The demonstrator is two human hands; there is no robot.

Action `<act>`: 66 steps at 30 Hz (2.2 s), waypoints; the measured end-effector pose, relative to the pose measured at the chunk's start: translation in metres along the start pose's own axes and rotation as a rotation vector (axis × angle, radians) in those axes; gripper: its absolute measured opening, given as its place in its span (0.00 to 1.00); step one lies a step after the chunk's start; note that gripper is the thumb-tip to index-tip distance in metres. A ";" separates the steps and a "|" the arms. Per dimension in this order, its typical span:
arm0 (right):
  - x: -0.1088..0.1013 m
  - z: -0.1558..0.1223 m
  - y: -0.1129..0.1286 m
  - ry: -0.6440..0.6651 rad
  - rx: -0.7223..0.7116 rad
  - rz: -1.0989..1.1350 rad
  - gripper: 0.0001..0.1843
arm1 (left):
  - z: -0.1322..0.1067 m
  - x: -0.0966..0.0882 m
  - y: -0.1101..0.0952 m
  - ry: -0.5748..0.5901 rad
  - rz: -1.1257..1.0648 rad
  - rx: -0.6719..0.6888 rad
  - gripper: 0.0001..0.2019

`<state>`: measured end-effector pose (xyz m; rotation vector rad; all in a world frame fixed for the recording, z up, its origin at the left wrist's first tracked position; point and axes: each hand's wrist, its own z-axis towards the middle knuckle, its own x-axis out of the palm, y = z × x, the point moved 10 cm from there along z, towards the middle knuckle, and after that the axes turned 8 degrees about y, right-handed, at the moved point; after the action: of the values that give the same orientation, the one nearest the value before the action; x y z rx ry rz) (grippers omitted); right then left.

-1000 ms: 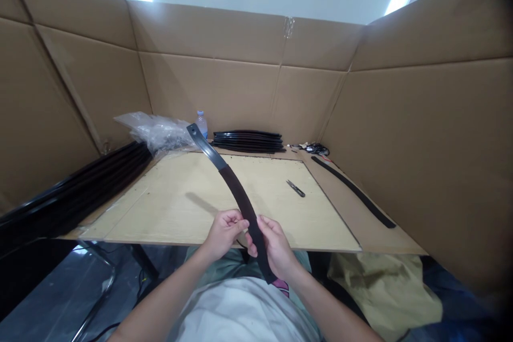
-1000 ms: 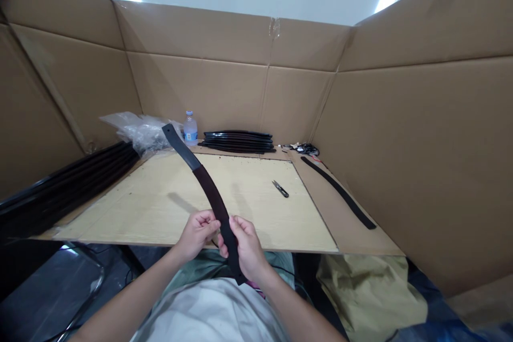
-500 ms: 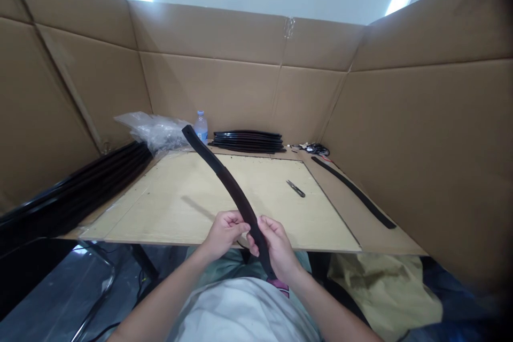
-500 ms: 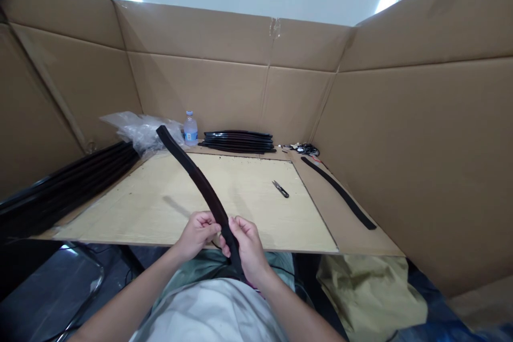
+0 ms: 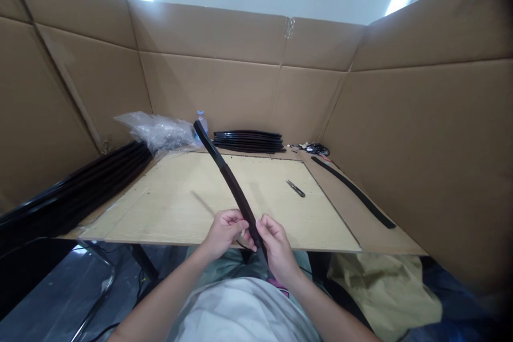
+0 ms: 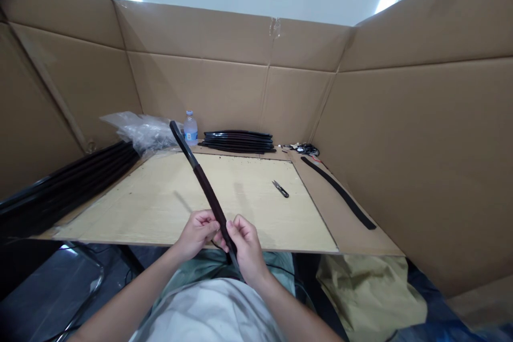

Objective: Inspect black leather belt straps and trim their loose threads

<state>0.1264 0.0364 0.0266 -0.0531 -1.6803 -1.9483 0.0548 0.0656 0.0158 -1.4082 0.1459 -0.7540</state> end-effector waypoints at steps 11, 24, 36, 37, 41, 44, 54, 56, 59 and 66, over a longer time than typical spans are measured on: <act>-0.008 -0.004 0.005 -0.105 -0.065 -0.048 0.19 | 0.003 -0.008 -0.001 -0.020 0.153 0.005 0.11; -0.009 -0.003 0.008 -0.074 -0.069 -0.134 0.16 | 0.002 -0.009 -0.004 -0.062 0.138 -0.011 0.11; -0.017 -0.003 0.003 -0.157 -0.060 -0.129 0.11 | -0.001 -0.020 -0.003 -0.131 0.163 0.015 0.13; -0.017 -0.002 0.001 -0.152 -0.049 -0.105 0.13 | -0.001 -0.020 -0.002 -0.132 0.161 0.014 0.14; -0.018 0.002 -0.001 -0.136 -0.022 -0.074 0.16 | 0.000 -0.020 -0.002 -0.134 0.125 0.015 0.13; -0.015 0.004 0.000 -0.095 -0.001 -0.080 0.16 | 0.001 -0.017 -0.002 -0.115 0.099 0.013 0.14; 0.002 0.004 0.006 0.111 0.045 -0.036 0.19 | -0.002 -0.022 0.003 -0.102 0.089 -0.006 0.14; 0.004 0.003 0.005 0.139 0.067 -0.005 0.19 | -0.003 -0.021 0.005 -0.097 0.111 -0.021 0.15; 0.003 0.003 0.007 0.152 0.053 0.007 0.17 | -0.003 -0.021 0.005 -0.093 0.108 -0.010 0.15; -0.001 0.003 0.012 0.102 -0.014 0.064 0.16 | -0.003 -0.024 0.001 -0.144 0.092 0.017 0.15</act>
<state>0.1312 0.0388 0.0377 -0.0119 -1.5804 -1.8830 0.0358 0.0765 0.0063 -1.4247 0.0913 -0.5746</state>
